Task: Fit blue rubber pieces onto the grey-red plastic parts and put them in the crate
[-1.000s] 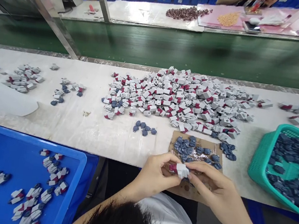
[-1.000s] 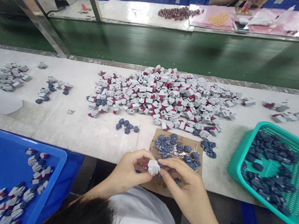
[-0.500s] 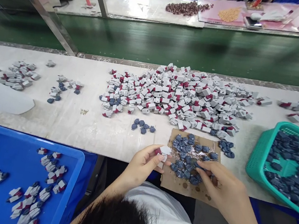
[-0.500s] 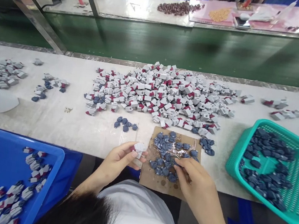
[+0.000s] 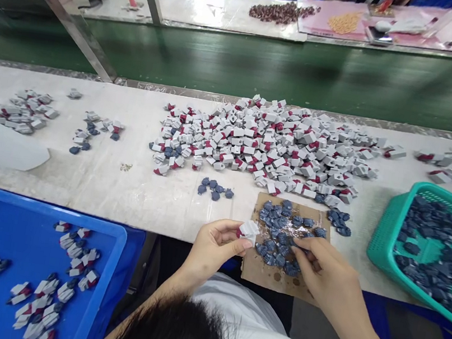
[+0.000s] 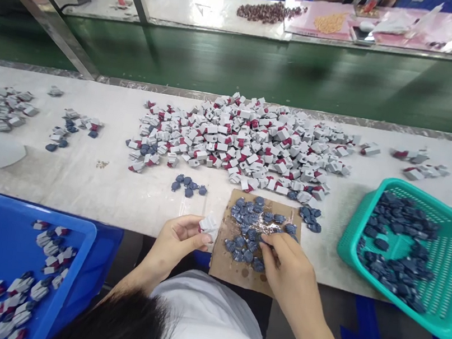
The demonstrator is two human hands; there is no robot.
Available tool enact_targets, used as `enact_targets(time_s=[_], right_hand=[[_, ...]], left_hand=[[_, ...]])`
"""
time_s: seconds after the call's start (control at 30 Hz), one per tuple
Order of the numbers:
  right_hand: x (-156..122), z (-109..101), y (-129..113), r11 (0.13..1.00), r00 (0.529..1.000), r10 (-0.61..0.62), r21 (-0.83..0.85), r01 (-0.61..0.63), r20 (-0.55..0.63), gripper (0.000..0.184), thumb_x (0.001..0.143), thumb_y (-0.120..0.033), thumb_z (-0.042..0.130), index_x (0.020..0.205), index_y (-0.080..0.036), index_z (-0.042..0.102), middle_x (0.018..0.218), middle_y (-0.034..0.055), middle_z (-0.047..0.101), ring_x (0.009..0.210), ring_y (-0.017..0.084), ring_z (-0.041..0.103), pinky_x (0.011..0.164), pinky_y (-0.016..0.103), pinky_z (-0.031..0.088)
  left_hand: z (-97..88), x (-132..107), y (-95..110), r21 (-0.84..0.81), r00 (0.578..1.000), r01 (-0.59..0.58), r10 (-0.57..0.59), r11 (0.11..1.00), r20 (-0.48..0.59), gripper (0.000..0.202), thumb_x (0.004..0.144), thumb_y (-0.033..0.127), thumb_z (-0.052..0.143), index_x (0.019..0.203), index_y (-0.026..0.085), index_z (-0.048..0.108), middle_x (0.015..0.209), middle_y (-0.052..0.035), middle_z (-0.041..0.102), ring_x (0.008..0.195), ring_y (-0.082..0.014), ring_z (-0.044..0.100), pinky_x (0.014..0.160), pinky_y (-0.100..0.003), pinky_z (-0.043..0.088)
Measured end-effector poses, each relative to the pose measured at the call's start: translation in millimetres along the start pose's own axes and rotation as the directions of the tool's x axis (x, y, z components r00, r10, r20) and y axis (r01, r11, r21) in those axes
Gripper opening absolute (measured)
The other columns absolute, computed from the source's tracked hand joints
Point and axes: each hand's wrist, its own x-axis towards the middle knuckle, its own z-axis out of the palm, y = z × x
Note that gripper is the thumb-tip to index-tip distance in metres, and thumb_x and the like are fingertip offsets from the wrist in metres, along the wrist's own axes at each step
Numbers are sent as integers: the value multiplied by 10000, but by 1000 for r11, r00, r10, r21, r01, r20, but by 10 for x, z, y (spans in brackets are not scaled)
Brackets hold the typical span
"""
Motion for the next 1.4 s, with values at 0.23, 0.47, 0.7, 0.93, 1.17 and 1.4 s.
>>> enact_targets(time_s=[0.23, 0.47, 0.7, 0.93, 1.17, 1.4], right_hand=[[56, -90, -77, 998, 999, 32, 55, -30, -41, 125, 957, -266, 503, 906, -183, 582, 696, -2, 508, 561, 116, 489, 500, 239, 404], [212, -106, -623, 911, 964, 187, 400, -98, -191, 64, 920, -251, 616, 968, -215, 595, 939, 24, 621, 759, 116, 617, 628, 166, 533], [260, -44, -757, 887, 972, 158, 457, -63, -173, 61, 907, -214, 632, 955, -216, 595, 915, 26, 619, 777, 124, 618, 588, 166, 524], [243, -92, -754, 919, 985, 82, 394, -17, -149, 63, 908, -173, 608, 948, -200, 569, 899, 32, 627, 703, 125, 618, 557, 186, 516], [344, -183, -704, 905, 998, -62, 424, 44, 28, 62, 913, -128, 563, 890, -186, 559, 845, 21, 633, 738, 120, 628, 628, 180, 520], [412, -134, -653, 788, 978, -11, 605, -119, 206, 178, 909, -294, 618, 783, -169, 614, 769, 35, 639, 676, 146, 622, 562, 215, 501]], left_hand=[[-1, -40, 15, 28, 999, -40, 39, 999, 20, 279, 598, 209, 868, 802, 139, 692, 829, -37, 752, 773, -132, 680, 701, -203, 538], [87, -100, 100, -33, 993, -57, 60, 998, 105, 258, 580, 180, 870, 749, 139, 679, 758, -25, 757, 716, -106, 686, 673, -173, 528], [119, -114, 121, -75, 995, -4, 11, 997, 102, 345, 479, 193, 917, 711, 135, 668, 652, 14, 704, 611, -100, 638, 641, -205, 526], [107, -88, 89, -77, 994, -21, 29, 997, 103, 338, 524, 257, 906, 719, 135, 660, 671, 8, 699, 614, -90, 622, 631, -200, 510], [25, -101, 58, 64, 992, -38, 30, 997, 120, 371, 502, 260, 914, 728, 135, 648, 691, -3, 694, 652, -114, 638, 654, -216, 497], [6, -157, 116, 256, 978, -112, 61, 960, 199, 284, 655, 335, 825, 789, 150, 656, 766, -35, 688, 690, -139, 636, 670, -240, 496]])
